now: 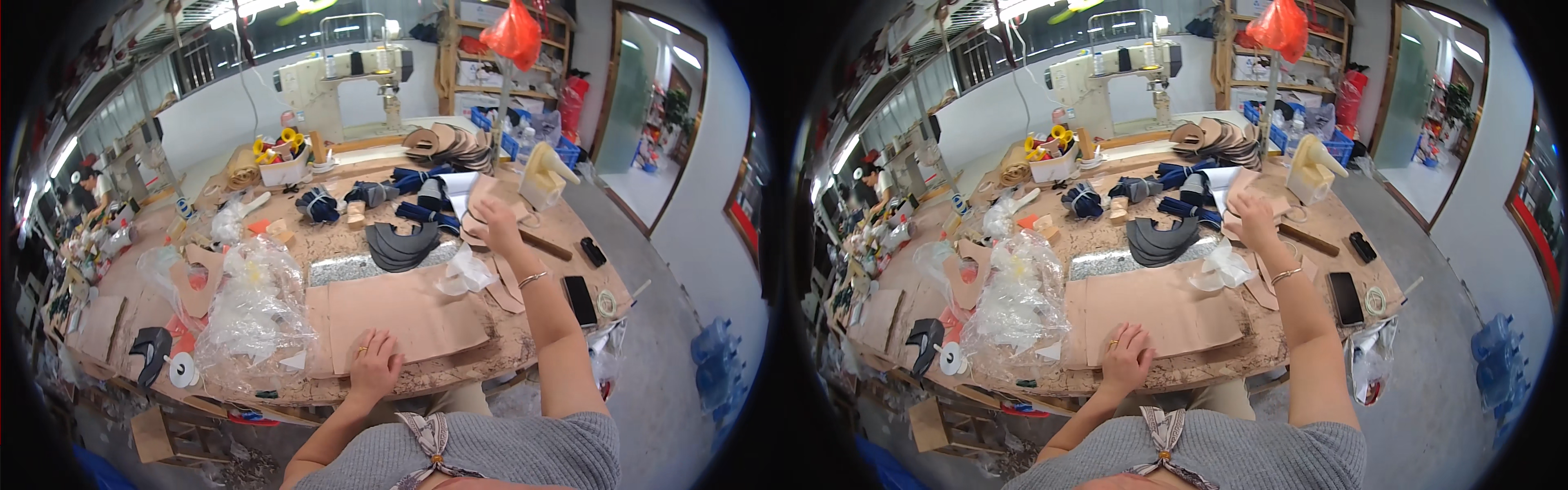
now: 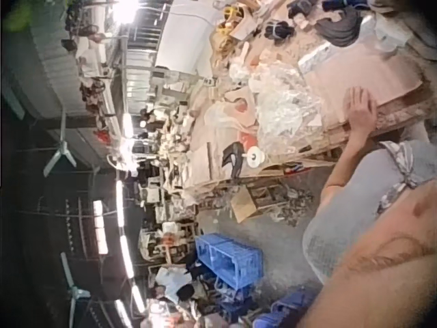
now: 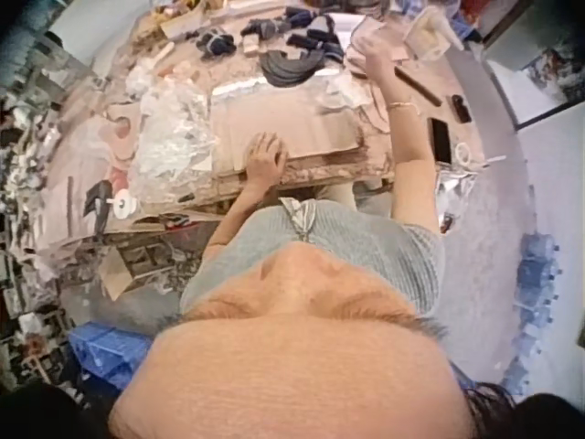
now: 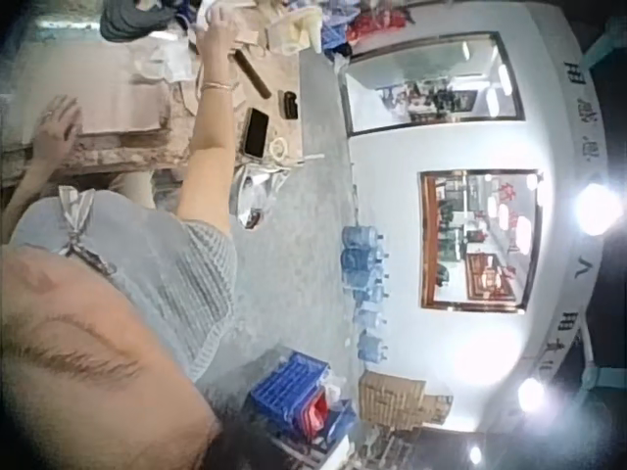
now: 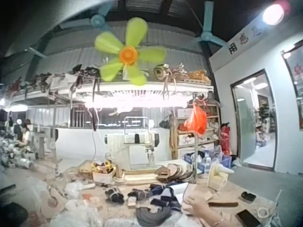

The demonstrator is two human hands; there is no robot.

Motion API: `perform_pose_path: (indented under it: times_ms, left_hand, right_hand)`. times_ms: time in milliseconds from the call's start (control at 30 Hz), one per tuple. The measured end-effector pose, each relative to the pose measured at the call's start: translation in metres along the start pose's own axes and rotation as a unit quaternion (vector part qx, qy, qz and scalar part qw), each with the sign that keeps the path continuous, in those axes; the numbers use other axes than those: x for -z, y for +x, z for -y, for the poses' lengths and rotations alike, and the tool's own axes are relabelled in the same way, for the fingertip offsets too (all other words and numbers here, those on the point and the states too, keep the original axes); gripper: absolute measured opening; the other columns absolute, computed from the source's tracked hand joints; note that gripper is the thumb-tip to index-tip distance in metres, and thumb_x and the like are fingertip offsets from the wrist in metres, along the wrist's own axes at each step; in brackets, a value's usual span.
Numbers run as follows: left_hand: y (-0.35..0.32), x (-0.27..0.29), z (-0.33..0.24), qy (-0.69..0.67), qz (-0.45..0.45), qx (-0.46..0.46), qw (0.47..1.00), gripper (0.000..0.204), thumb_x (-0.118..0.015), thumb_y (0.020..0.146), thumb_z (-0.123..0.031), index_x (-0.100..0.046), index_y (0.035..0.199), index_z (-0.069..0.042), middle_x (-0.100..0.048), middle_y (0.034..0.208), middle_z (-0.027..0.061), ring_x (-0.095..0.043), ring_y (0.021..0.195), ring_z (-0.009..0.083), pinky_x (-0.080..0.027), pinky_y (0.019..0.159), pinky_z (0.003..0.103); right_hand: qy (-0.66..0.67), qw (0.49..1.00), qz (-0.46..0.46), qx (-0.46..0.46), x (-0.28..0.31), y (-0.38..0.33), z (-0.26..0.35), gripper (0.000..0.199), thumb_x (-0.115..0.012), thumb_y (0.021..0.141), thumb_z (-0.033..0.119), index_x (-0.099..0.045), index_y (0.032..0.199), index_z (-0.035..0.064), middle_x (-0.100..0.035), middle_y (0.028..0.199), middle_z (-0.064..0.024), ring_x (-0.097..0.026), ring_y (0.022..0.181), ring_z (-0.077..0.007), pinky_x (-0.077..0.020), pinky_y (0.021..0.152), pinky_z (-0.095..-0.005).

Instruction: The person assembles shoe components by hand at a workbench. They pick up a dark U-shaped piece and a light-colored insole, align them, and press them together. The person repeats this process with multiple pairs of components, stacking the finished assemblies on the table.

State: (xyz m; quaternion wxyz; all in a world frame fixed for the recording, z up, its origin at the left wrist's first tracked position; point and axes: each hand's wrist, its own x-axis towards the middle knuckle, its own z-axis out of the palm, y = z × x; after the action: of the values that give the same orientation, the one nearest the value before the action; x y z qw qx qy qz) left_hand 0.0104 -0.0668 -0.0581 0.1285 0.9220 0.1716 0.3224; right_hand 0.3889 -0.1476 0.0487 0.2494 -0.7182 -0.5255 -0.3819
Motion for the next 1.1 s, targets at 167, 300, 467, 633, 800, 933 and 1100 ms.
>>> perform_pose_path:
  times_ms: [167,300,467,633,800,933,1100]
  left_hand:
    - [0.002,0.001,0.002,0.003,0.01,0.017,1.0,0.035,-0.065,0.082,-0.026,-0.064,0.112,-0.007,-0.058,0.124,0.0123,-0.049,0.122,0.0355,-0.04,0.101,0.046]
    - [0.003,0.001,0.005,-0.012,0.013,0.01,1.0,0.035,-0.065,0.083,-0.028,-0.063,0.112,-0.008,-0.058,0.124,0.0101,-0.05,0.122,0.0333,-0.041,0.099,0.045]
    - [0.002,0.002,0.008,-0.031,0.008,0.01,0.999,0.033,-0.066,0.083,-0.027,-0.064,0.11,-0.009,-0.059,0.123,0.0082,-0.05,0.122,0.0318,-0.042,0.097,0.043]
    - [-0.001,0.004,0.009,-0.144,-0.055,0.038,0.987,0.032,-0.068,0.082,-0.022,-0.063,0.112,-0.009,-0.056,0.127,0.0123,-0.049,0.123,0.0334,-0.041,0.099,0.044]
    - [-0.006,0.008,0.004,-0.015,-0.153,-0.014,0.988,0.057,-0.064,0.086,-0.039,-0.053,0.128,-0.002,-0.045,0.138,0.022,-0.038,0.13,0.0431,-0.023,0.109,0.057]
    - [-0.001,-0.004,0.002,0.085,0.057,-0.023,0.995,0.068,-0.062,0.082,-0.052,-0.053,0.128,-0.003,-0.046,0.139,0.0186,-0.039,0.129,0.0432,-0.025,0.109,0.055]
    - [0.003,0.006,0.002,0.04,0.058,-0.051,0.996,0.064,-0.065,0.082,-0.047,-0.054,0.127,-0.003,-0.046,0.139,0.0191,-0.039,0.13,0.0419,-0.027,0.108,0.053]
  right_hand:
    - [0.271,0.937,0.207,-0.071,-0.093,-0.01,0.051,0.049,-0.075,0.076,0.024,-0.06,0.118,0.0047,-0.061,0.119,-0.0153,-0.057,0.11,-0.0356,-0.0431,0.095,-0.0446]
    - [0.183,0.947,0.244,-0.096,-0.151,-0.015,0.085,0.042,-0.065,0.084,0.037,-0.065,0.115,0.0095,-0.063,0.118,-0.0169,-0.057,0.112,-0.0353,-0.0449,0.096,-0.0414]
    - [0.116,0.943,0.253,-0.181,-0.14,0.017,0.097,0.027,-0.057,0.09,0.03,-0.067,0.104,0.0101,-0.069,0.092,-0.0142,-0.066,0.09,-0.0336,-0.0516,0.078,-0.0432]
    - [0.132,0.991,-0.029,0.024,-0.056,0.045,0.127,0.024,-0.054,0.08,0.006,-0.064,0.102,0.0091,-0.064,0.081,-0.0084,-0.063,0.08,-0.0273,-0.0491,0.07,-0.0397]
    - [0.291,0.918,0.225,0.148,0.016,-0.053,0.192,0.023,-0.067,0.081,0.024,-0.066,0.096,0.0062,-0.067,0.088,-0.0094,-0.063,0.092,-0.0281,-0.0492,0.08,-0.0377]
    - [0.309,0.937,0.071,-0.15,0.017,-0.089,0.133,0.031,-0.076,0.076,0.027,-0.067,0.095,0.0048,-0.066,0.095,-0.0123,-0.061,0.093,-0.0296,-0.0473,0.085,-0.042]
    - [0.148,0.918,0.095,-0.354,-0.011,-0.115,0.055,0.028,-0.075,0.076,0.013,-0.067,0.102,0.0043,-0.067,0.09,-0.0125,-0.063,0.083,-0.029,-0.0504,0.077,-0.0392]
